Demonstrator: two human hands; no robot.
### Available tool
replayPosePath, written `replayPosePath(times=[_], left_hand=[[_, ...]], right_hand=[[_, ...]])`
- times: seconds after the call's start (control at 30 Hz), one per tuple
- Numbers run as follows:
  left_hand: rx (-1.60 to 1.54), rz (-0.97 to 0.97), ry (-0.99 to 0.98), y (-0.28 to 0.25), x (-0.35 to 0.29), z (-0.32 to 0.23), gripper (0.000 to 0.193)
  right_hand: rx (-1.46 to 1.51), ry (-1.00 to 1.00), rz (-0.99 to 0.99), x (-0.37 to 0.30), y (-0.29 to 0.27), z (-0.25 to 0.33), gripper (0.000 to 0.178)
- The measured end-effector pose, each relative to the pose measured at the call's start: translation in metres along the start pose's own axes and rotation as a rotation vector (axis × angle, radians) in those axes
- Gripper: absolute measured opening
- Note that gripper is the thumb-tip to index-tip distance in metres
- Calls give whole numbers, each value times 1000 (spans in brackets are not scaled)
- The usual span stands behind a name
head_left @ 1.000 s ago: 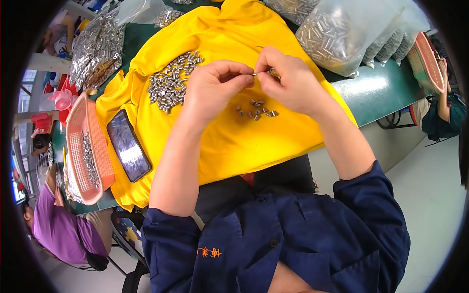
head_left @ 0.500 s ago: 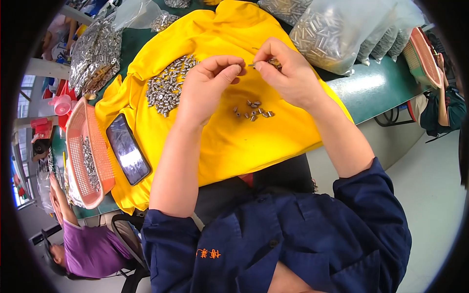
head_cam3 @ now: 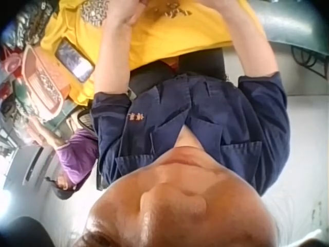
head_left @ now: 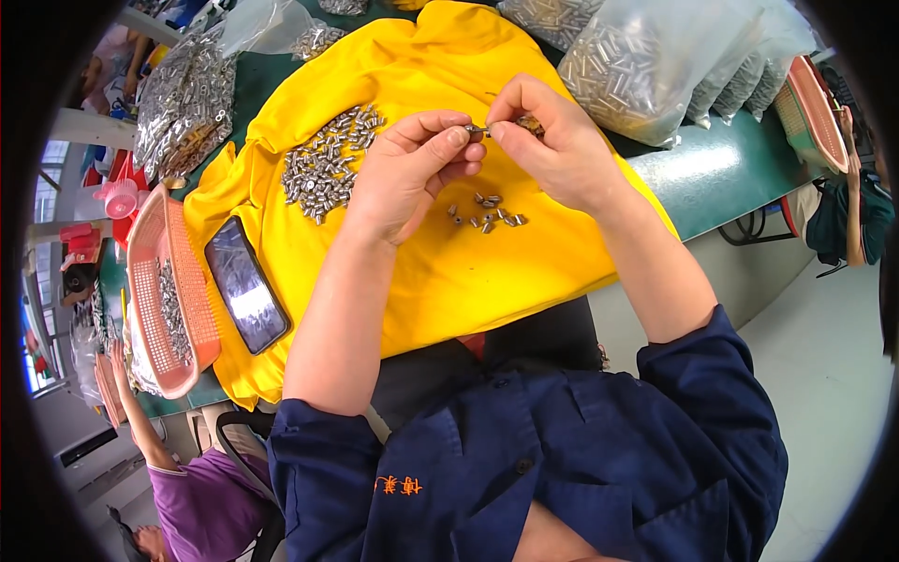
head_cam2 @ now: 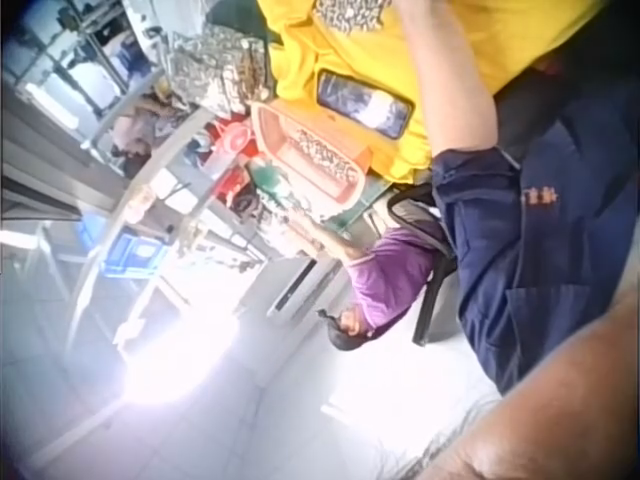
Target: Assembling small metal hardware components by hand at an industrial workbench.
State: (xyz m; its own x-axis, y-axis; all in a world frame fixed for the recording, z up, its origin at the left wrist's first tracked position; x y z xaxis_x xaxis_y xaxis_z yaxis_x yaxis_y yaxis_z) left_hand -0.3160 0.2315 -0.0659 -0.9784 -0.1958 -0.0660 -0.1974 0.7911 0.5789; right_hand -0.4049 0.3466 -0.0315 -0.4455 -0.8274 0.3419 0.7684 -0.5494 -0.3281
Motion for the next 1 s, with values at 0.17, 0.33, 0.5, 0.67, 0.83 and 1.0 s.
replayPosePath(times=[0.17, 0.33, 0.5, 0.67, 0.83, 1.0], left_hand=[[45, -23, -7, 2, 0, 0, 14], [87, -27, 13, 1, 0, 2, 14], [208, -68, 62, -2, 5, -1, 14], [651, -124, 56, 0, 12, -3, 13], [1235, 129, 151, 43, 15, 8, 20], [1488, 94, 87, 42, -3, -10, 14]], right_hand=[[4, 15, 1, -1, 0, 1, 8], [-87, 8, 9, -3, 2, 2, 9], [-183, -44, -12, -1, 2, 0, 9], [90, 81, -307, 2, -21, -16, 11], [-115, 23, -376, 2, -28, -18, 7], [-41, 67, -349, 2, -27, -17, 8]])
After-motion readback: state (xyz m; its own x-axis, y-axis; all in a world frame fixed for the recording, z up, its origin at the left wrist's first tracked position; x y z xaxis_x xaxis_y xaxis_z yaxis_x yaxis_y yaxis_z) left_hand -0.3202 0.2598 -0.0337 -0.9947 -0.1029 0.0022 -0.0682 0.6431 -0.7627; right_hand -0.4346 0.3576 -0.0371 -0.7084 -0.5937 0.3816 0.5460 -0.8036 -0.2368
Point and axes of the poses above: each hand's wrist, its own x-axis towards the middle knuckle, its own y-axis out of the palm, z = x × y, the point moved 4 cm from there along x, towards the middle knuckle, and after that the axes turned 4 degrees about z, right-handed, at the moved point
